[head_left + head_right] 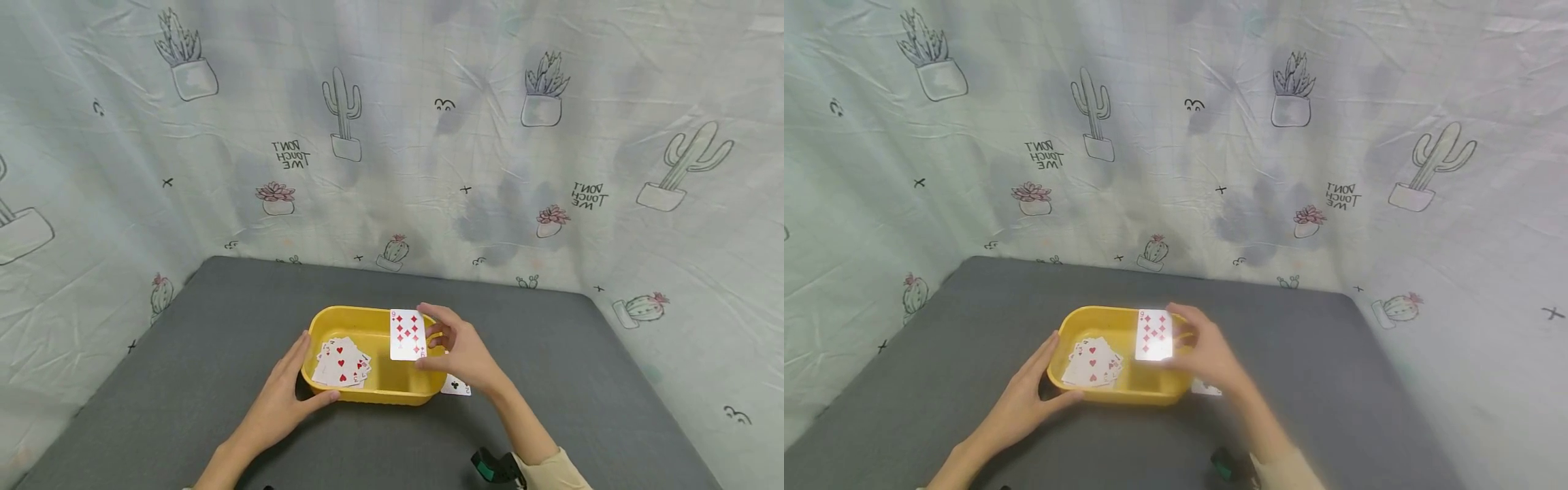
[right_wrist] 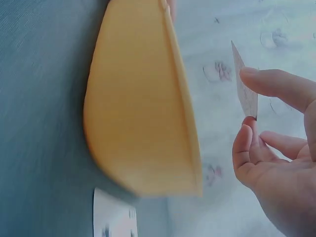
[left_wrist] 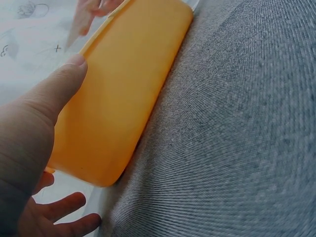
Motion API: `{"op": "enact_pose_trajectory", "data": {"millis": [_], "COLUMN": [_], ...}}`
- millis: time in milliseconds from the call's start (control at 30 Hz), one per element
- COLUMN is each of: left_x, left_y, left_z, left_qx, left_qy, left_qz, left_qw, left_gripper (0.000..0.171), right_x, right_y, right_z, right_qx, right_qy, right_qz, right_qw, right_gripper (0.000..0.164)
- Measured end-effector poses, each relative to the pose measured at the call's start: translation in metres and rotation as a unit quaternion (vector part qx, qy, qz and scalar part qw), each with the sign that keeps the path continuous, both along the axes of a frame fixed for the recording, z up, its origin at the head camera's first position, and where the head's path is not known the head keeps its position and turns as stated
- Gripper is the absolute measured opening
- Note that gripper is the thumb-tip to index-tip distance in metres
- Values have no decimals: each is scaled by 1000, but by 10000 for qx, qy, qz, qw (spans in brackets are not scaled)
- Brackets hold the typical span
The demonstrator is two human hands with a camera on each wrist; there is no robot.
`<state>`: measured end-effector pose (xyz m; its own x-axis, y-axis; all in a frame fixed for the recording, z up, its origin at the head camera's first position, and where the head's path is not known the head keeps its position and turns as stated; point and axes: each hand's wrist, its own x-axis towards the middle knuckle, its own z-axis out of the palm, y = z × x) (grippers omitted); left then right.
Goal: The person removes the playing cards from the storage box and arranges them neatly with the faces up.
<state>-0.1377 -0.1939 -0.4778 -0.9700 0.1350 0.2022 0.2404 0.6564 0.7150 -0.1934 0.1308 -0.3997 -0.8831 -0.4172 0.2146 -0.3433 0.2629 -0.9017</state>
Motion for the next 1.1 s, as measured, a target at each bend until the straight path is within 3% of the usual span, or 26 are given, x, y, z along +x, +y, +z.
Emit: {"op": "enact_pose_trajectory", "data": {"millis": [233,400,533,800,1100], "left_x": [-1,-1,-1,0,1], "left_y": [0,0,0,1,1], "left_z": [1,2,1,0,1], "left_qx": [24,49,26,86,120], "left_qy": [-4,15,8,-56,-16], "left_qz": [-26,-32,-22,-21,-32], "left_qw": [10000,10000,10000,9999,9999], "left_gripper": [115,114,114,114,113], "right_x": [10,13,8,-5,-7], "right_y": [53,88,110,142,155], "right_z": [-4,-9,-23,-51,-58], "right_qx": [268,396,565,826,1113], "right_qy": [282,149,-155,-869,-940], "right_qz": [-298,-558,-663,-666,-452], "right_qw": [9988,9975,9961,9905,9883], "right_gripper": [84,83,84,89,87]}}
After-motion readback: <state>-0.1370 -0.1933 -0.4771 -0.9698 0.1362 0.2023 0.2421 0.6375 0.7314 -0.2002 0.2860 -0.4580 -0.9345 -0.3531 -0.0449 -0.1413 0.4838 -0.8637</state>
